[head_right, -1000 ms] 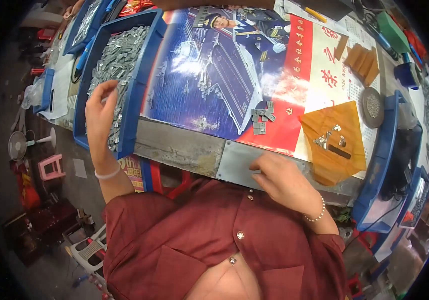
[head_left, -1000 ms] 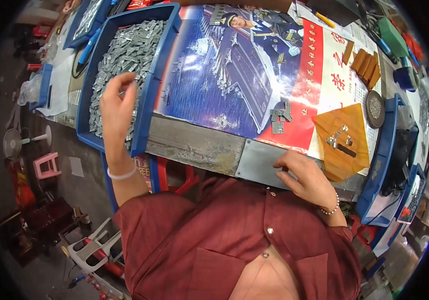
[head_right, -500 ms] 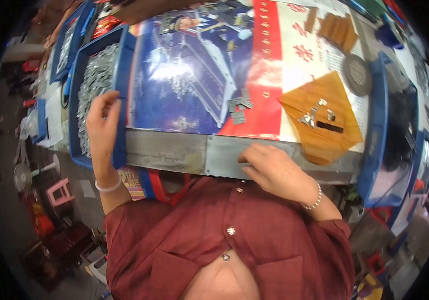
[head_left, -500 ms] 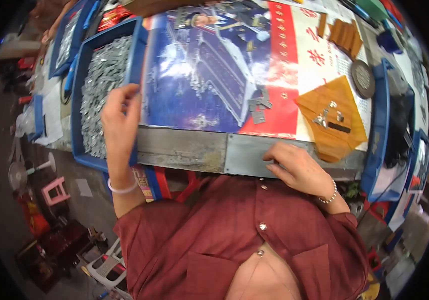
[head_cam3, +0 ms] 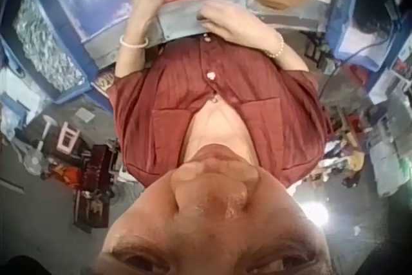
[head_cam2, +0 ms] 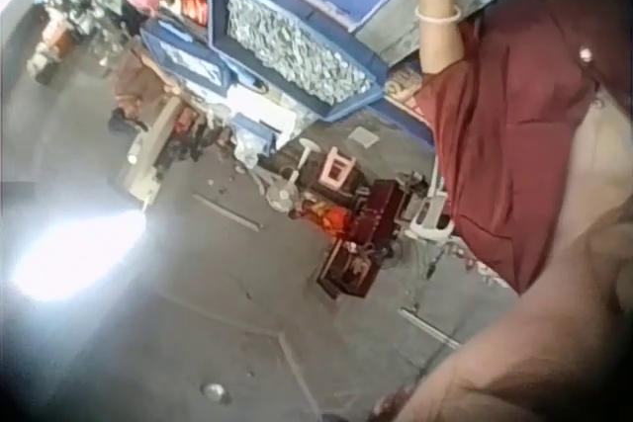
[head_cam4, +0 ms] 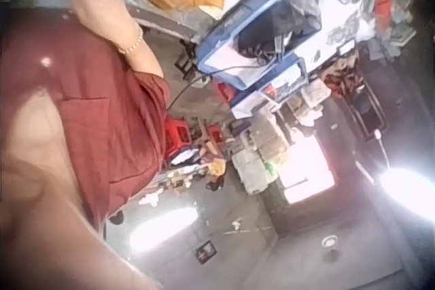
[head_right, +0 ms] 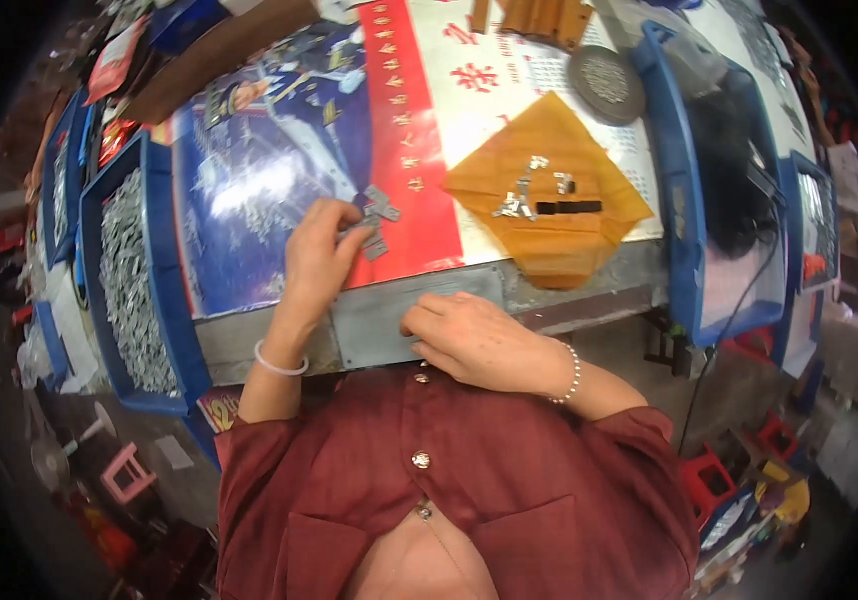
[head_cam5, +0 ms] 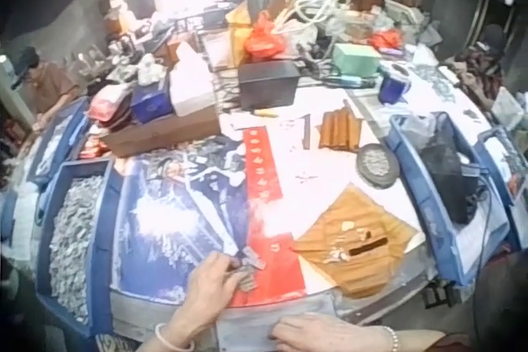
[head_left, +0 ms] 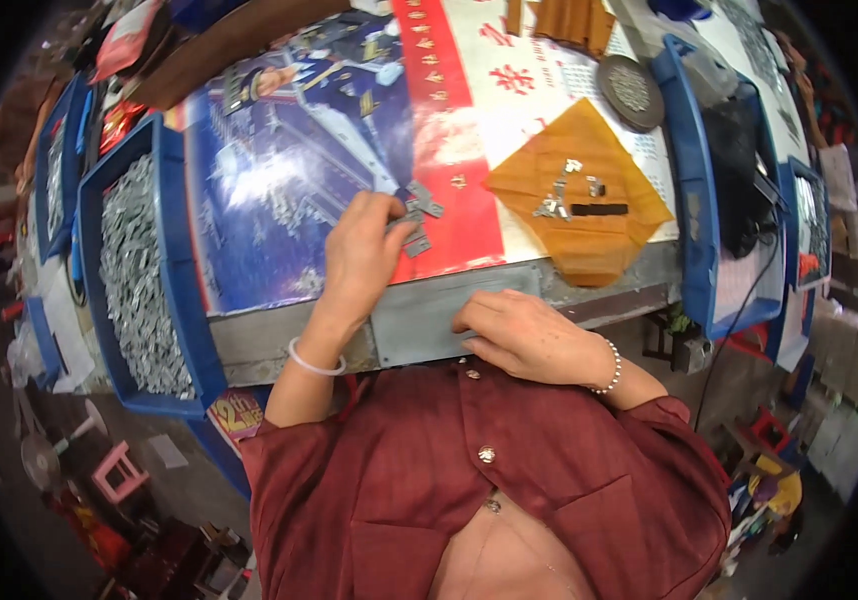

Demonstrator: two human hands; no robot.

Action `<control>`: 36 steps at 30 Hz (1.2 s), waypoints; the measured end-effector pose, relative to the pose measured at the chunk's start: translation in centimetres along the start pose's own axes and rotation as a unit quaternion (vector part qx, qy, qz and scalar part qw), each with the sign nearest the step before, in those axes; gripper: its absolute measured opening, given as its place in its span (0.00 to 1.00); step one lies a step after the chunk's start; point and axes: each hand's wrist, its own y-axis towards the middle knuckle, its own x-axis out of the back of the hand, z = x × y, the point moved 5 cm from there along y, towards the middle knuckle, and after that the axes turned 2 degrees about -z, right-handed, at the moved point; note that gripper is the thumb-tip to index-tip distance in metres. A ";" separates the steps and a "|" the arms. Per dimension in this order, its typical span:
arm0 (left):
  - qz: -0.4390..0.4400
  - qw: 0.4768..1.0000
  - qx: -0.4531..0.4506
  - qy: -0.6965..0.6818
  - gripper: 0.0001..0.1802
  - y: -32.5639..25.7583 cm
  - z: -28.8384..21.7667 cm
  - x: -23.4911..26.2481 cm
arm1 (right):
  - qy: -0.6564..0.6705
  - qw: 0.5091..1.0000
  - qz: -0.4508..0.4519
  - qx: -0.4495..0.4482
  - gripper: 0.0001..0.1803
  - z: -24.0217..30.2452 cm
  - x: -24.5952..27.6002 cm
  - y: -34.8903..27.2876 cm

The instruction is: Assembling small metal components by hand at a workshop station.

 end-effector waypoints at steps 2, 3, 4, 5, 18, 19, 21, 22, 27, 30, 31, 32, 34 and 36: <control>0.000 1.000 -0.001 -0.005 0.10 -0.1 -0.1 0.1 | -0.010 1.000 -0.014 0.002 0.08 -0.3 -0.2 0.0; 0.003 1.000 0.011 -0.001 0.11 -0.1 -0.3 0.2 | -0.004 1.000 -0.013 0.010 0.07 -0.4 -0.3 0.1; 0.003 1.000 0.019 -0.014 0.11 -0.2 -0.3 0.0 | 0.001 1.000 -0.011 0.020 0.07 -0.4 -0.5 0.2; 0.002 0.999 0.027 -0.026 0.12 -0.3 -0.2 -0.1 | 0.007 0.999 -0.019 0.029 0.07 0.0 -0.1 0.4; -0.039 0.915 0.104 -0.389 0.16 -5.5 -4.9 1.5 | 0.275 0.939 -0.206 -0.017 0.14 -1.6 0.9 2.6; -0.040 0.914 0.106 -0.388 0.16 -5.7 -4.7 1.2 | 0.311 0.928 -0.205 -0.015 0.14 -1.7 0.7 2.7; -0.066 0.960 0.031 -0.270 0.14 -5.9 -5.2 1.1 | 0.313 0.927 -0.207 -0.016 0.14 -1.9 0.9 2.5; -0.046 0.943 0.066 -0.322 0.15 -5.8 -5.8 1.0 | 0.314 0.926 -0.208 -0.014 0.13 -2.0 1.1 2.4; -0.061 0.919 0.065 -0.384 0.14 -5.7 -6.4 0.0 | 0.358 0.906 -0.220 -0.046 0.10 -2.6 2.0 1.3; 0.031 0.893 0.127 -0.430 0.11 -5.2 -6.6 -1.0 | 0.419 0.872 -0.245 -0.068 0.07 -3.1 2.1 0.5; 0.030 0.893 0.128 -0.430 0.11 -5.1 -6.4 -0.9 | 0.382 0.889 -0.242 -0.074 0.07 -3.2 2.2 0.4; 0.062 0.893 0.148 -0.420 0.10 -5.2 -6.4 -1.1 | 0.344 0.904 -0.240 -0.080 0.07 -3.4 2.3 0.2; 0.090 0.893 0.170 -0.408 0.09 -5.3 -6.4 -1.2 | 0.224 0.944 -0.239 -0.045 0.06 -3.3 4.0 -0.2; 0.079 0.892 0.166 -0.412 0.07 -5.3 -6.4 -1.0 | 0.088 0.944 -0.317 -0.033 0.07 -4.3 6.9 -1.1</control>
